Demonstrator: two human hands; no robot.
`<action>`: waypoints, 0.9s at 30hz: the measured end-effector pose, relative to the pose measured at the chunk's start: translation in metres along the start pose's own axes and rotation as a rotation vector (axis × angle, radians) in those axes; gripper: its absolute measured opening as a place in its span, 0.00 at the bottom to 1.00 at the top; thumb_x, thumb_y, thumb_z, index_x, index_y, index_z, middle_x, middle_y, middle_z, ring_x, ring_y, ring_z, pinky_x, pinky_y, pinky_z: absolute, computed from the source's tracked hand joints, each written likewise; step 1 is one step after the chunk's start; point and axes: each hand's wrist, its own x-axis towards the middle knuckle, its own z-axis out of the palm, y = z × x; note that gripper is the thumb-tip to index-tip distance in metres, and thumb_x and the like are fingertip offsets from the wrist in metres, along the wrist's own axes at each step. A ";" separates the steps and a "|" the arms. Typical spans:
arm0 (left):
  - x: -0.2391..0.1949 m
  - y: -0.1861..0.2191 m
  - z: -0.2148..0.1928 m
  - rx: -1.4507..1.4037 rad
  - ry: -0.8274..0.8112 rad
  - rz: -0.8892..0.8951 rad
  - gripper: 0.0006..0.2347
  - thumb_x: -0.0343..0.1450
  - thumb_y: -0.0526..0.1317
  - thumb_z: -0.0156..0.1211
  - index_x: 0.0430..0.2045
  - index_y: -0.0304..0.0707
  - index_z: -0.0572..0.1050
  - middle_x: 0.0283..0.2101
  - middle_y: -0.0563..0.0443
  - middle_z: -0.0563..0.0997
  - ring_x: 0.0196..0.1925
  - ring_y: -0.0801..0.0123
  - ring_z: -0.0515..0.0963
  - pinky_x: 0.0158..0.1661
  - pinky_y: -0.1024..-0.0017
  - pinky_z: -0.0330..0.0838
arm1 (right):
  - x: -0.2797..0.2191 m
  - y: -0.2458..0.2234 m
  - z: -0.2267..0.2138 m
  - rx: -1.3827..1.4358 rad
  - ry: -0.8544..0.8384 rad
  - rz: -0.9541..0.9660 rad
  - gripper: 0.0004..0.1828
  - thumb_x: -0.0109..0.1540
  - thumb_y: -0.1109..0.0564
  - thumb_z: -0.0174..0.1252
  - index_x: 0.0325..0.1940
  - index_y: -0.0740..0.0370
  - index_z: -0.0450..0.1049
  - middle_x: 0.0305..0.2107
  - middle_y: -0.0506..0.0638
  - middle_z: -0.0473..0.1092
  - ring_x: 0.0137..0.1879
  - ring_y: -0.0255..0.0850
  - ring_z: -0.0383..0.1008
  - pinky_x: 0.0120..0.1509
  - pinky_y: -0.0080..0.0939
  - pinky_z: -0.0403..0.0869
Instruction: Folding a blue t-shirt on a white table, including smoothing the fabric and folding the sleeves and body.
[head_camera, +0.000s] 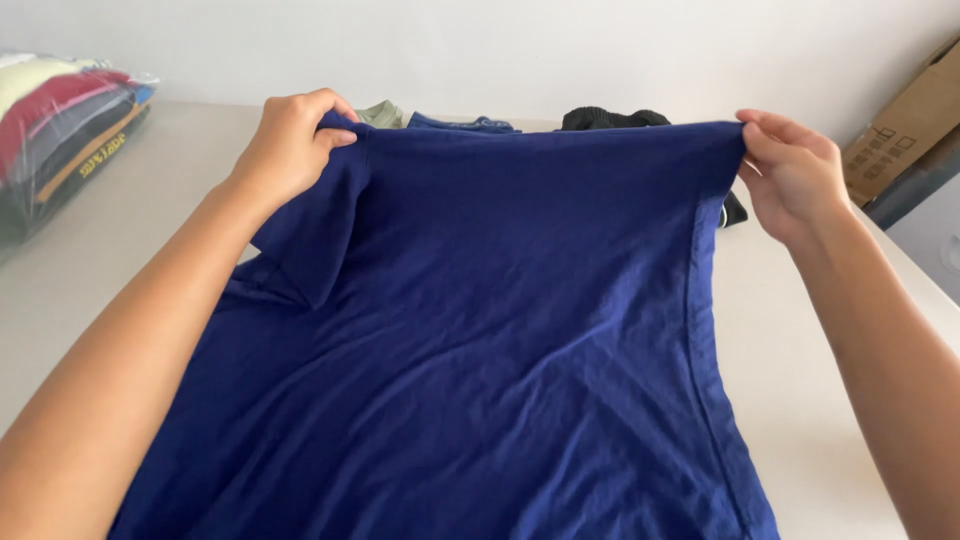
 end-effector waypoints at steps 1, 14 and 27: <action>0.009 -0.004 0.004 -0.001 0.001 0.004 0.04 0.72 0.32 0.59 0.38 0.38 0.76 0.39 0.43 0.79 0.40 0.59 0.77 0.39 0.65 0.69 | 0.010 0.000 0.004 0.000 0.003 -0.003 0.12 0.65 0.61 0.55 0.52 0.65 0.73 0.39 0.47 0.72 0.47 0.32 0.76 0.59 0.27 0.79; 0.032 -0.031 0.029 -0.093 -0.021 0.120 0.10 0.70 0.21 0.48 0.26 0.39 0.68 0.33 0.51 0.72 0.36 0.66 0.69 0.42 0.72 0.66 | 0.074 0.031 0.015 -0.516 -0.074 0.026 0.07 0.59 0.61 0.66 0.41 0.60 0.77 0.31 0.45 0.74 0.38 0.30 0.72 0.49 0.24 0.75; 0.068 -0.067 0.075 0.042 -0.209 -0.080 0.19 0.66 0.22 0.42 0.19 0.42 0.82 0.30 0.48 0.81 0.32 0.65 0.76 0.36 0.70 0.68 | 0.103 0.099 0.005 -0.793 -0.072 0.020 0.05 0.64 0.53 0.61 0.36 0.55 0.77 0.26 0.43 0.67 0.31 0.33 0.64 0.41 0.32 0.66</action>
